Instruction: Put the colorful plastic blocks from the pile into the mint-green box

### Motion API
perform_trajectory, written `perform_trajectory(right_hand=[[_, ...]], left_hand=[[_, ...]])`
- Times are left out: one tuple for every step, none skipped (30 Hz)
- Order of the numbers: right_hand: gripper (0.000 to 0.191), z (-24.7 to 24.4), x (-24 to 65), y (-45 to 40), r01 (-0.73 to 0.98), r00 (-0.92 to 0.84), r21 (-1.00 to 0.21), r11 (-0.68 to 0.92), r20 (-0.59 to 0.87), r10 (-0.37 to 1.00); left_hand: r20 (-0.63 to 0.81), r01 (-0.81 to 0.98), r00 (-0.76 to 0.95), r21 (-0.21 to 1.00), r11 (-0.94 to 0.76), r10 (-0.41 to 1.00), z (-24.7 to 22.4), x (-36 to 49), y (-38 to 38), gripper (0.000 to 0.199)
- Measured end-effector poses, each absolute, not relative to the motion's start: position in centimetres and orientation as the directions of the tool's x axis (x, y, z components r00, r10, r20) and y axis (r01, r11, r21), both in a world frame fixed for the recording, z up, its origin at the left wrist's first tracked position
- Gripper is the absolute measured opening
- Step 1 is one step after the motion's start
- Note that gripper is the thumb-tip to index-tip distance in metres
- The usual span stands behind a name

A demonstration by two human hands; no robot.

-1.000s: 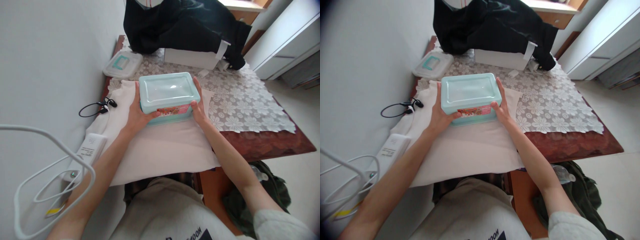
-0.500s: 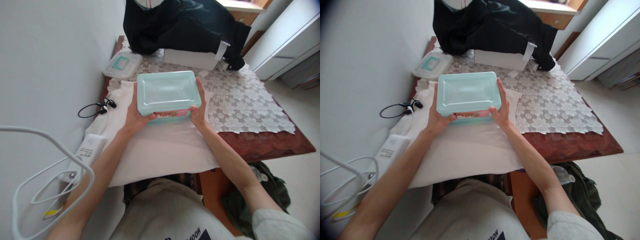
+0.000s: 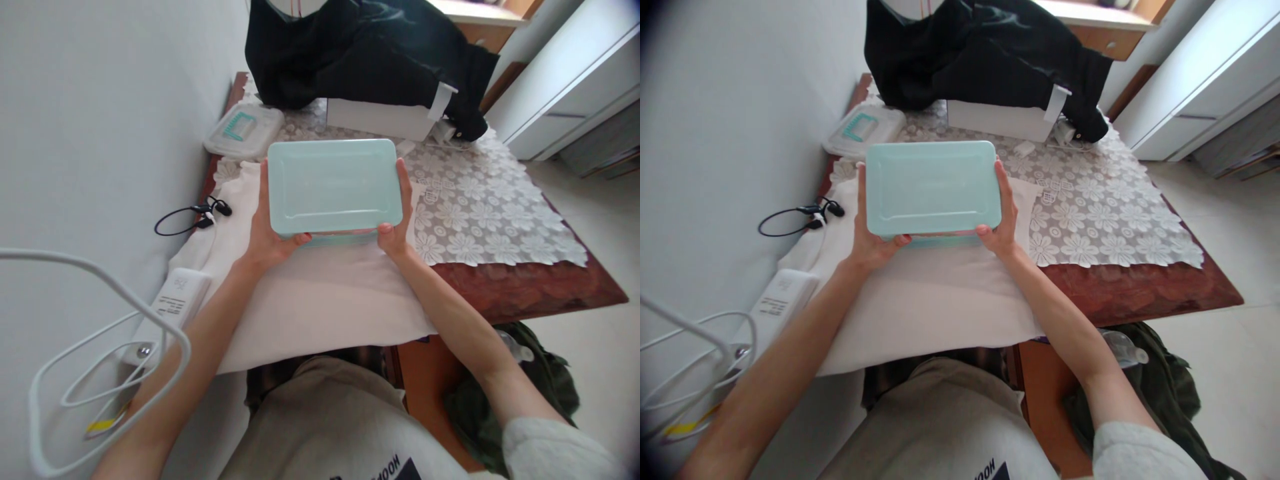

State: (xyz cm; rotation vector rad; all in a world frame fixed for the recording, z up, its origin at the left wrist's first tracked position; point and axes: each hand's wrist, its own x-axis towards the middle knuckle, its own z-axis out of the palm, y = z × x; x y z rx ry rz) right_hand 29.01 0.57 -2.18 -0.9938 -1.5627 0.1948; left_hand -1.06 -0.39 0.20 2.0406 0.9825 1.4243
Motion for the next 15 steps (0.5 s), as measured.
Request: perform_trajectory(right_hand=[[0.123,-2.16,29.02,0.50,0.475,0.080,-0.608,0.637,0.750,0.656],[0.120,-2.16,29.03,0.47,0.471,0.079,-0.593,0.654,0.766,0.638],[0.118,-2.17,29.05,0.47,0.468,0.077,-0.580,0.666,0.778,0.624],[0.119,-2.20,29.07,0.48,0.472,0.075,-0.573,0.670,0.783,0.618],[0.122,-2.21,29.09,0.49,0.483,0.076,-0.573,0.663,0.781,0.620],[0.125,-2.21,29.09,0.48,0.497,0.080,-0.577,0.648,0.774,0.628],[0.126,-2.18,29.07,0.46,0.506,0.083,-0.580,0.638,0.769,0.633],[0.125,-2.12,29.04,0.41,0.503,0.085,-0.581,0.640,0.770,0.633],[0.120,-2.04,28.99,0.35,0.483,0.085,-0.582,0.655,0.775,0.626],[0.115,-1.94,28.94,0.31,0.450,0.083,-0.578,0.680,0.786,0.613],[0.111,-1.86,28.89,0.29,0.414,0.081,-0.572,0.708,0.798,0.598],[0.109,-1.81,28.86,0.34,0.384,0.080,-0.569,0.727,0.805,0.587],[0.107,-1.81,28.84,0.45,0.364,0.082,-0.569,0.737,0.808,0.583],[0.107,-1.87,28.85,0.65,0.349,0.083,-0.561,0.751,0.816,0.572],[0.109,-1.98,28.89,0.92,0.333,0.080,-0.544,0.770,0.830,0.552]], left_hand=[[0.637,0.285,0.217,0.683,-0.672,0.740,0.27,-1.07,-0.46,0.140],[0.666,0.276,0.227,0.656,-0.703,0.710,0.34,-1.07,-0.51,0.136],[0.689,0.264,0.235,0.634,-0.727,0.686,0.40,-1.08,-0.53,0.134],[0.695,0.260,0.242,0.626,-0.735,0.677,0.45,-1.08,-0.54,0.134],[0.699,0.259,0.244,0.621,-0.740,0.672,0.48,-1.08,-0.53,0.136],[0.706,0.257,0.245,0.613,-0.747,0.664,0.51,-1.09,-0.51,0.138],[0.710,0.258,0.245,0.609,-0.750,0.660,0.53,-1.09,-0.50,0.141],[0.712,0.260,0.245,0.606,-0.752,0.658,0.55,-1.09,-0.51,0.142],[0.707,0.268,0.244,0.609,-0.747,0.664,0.57,-1.08,-0.53,0.142],[0.704,0.279,0.242,0.609,-0.743,0.668,0.60,-1.07,-0.56,0.141],[0.708,0.290,0.237,0.602,-0.744,0.665,0.60,-1.06,-0.59,0.141],[0.706,0.308,0.234,0.598,-0.740,0.668,0.58,-1.06,-0.58,0.141],[0.708,0.325,0.228,0.592,-0.737,0.669,0.51,-1.07,-0.53,0.142],[0.714,0.333,0.224,0.584,-0.741,0.663,0.38,-1.10,-0.41,0.143],[0.727,0.328,0.220,0.573,-0.751,0.650,0.19,-1.16,-0.21,0.146]])
